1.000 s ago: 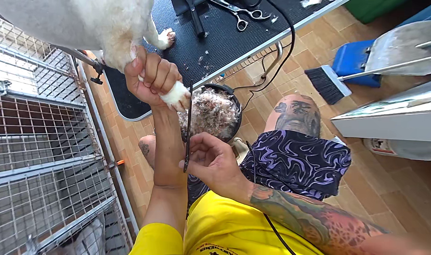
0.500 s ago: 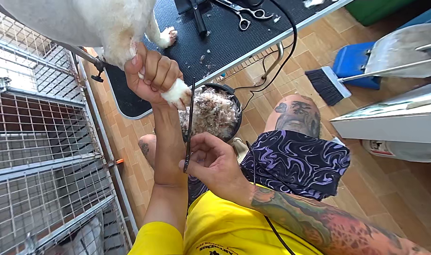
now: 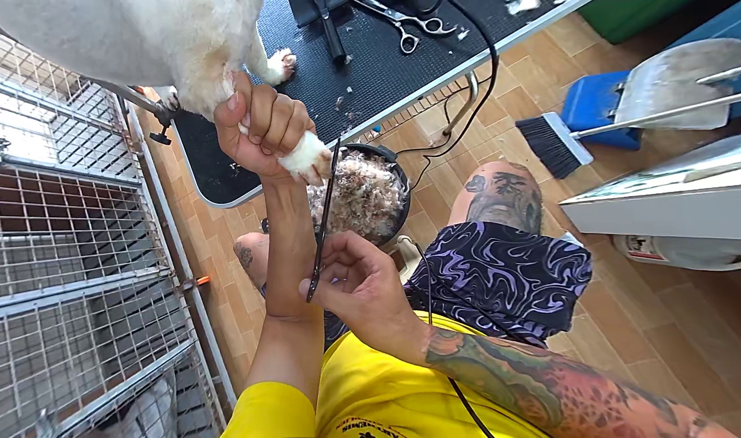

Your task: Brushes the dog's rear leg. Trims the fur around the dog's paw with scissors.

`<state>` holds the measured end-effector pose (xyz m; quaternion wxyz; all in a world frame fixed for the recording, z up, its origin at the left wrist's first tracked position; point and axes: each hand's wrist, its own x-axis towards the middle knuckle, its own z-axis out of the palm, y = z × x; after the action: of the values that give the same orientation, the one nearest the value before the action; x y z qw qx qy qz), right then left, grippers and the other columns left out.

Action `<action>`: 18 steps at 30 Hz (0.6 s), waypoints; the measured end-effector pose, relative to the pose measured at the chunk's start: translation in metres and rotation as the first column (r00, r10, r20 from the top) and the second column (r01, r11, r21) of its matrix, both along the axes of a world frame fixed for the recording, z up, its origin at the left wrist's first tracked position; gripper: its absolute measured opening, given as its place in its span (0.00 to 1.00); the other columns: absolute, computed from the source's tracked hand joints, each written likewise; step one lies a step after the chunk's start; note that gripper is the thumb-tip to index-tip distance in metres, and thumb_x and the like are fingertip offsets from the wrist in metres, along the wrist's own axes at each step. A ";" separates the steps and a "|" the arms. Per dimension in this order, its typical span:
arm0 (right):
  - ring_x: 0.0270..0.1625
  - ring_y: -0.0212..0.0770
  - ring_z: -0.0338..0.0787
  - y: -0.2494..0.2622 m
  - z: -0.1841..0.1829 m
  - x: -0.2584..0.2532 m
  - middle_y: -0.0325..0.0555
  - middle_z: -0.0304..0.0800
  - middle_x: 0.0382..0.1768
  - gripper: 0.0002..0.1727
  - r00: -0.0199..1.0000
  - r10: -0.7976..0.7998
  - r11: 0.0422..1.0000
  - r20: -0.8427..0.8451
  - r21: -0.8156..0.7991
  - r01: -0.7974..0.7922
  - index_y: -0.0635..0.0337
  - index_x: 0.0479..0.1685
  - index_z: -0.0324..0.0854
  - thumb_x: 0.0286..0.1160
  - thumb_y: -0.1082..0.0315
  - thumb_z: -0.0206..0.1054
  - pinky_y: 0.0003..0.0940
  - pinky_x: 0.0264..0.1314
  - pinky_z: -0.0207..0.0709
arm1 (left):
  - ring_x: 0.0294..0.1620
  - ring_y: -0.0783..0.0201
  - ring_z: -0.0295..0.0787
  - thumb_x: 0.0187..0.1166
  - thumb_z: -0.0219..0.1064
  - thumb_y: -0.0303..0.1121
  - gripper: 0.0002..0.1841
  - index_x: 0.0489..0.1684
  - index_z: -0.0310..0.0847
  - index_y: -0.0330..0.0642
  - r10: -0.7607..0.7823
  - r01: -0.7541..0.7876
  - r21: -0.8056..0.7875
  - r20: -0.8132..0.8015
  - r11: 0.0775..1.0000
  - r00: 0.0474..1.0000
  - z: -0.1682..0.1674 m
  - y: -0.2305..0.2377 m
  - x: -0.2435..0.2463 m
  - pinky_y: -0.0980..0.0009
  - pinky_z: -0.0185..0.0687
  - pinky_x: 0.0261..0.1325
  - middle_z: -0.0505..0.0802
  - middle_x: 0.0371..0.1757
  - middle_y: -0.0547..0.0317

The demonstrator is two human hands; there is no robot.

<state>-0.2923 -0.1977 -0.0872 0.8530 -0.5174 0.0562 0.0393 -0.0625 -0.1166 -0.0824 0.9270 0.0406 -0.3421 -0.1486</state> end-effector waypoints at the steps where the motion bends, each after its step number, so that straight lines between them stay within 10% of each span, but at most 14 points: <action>1: 0.36 0.41 0.95 0.000 0.000 -0.001 0.49 0.92 0.41 0.20 1.000 -0.004 1.000 0.000 -0.010 0.004 0.67 0.50 0.81 0.62 0.71 0.83 0.34 0.37 0.95 | 0.06 0.72 0.66 0.79 0.62 0.38 0.15 0.21 0.69 0.44 0.007 -0.007 0.000 0.002 1.000 1.000 0.000 -0.001 0.000 0.78 0.60 0.13 0.71 0.08 0.66; 18: 0.36 0.40 0.95 0.007 0.002 -0.009 0.48 0.92 0.41 0.20 1.000 -0.011 0.999 -0.027 -0.052 0.010 0.67 0.49 0.81 0.60 0.72 0.82 0.32 0.38 0.94 | 0.05 0.73 0.65 0.78 0.61 0.37 0.15 0.19 0.68 0.44 0.045 -0.046 -0.006 -0.024 0.999 0.999 0.003 -0.004 0.000 0.78 0.58 0.12 0.70 0.07 0.67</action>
<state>-0.3014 -0.1909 -0.0856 0.8387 -0.5383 0.0717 0.0405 -0.0629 -0.1206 -0.0792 0.9343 0.0437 -0.3303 -0.1269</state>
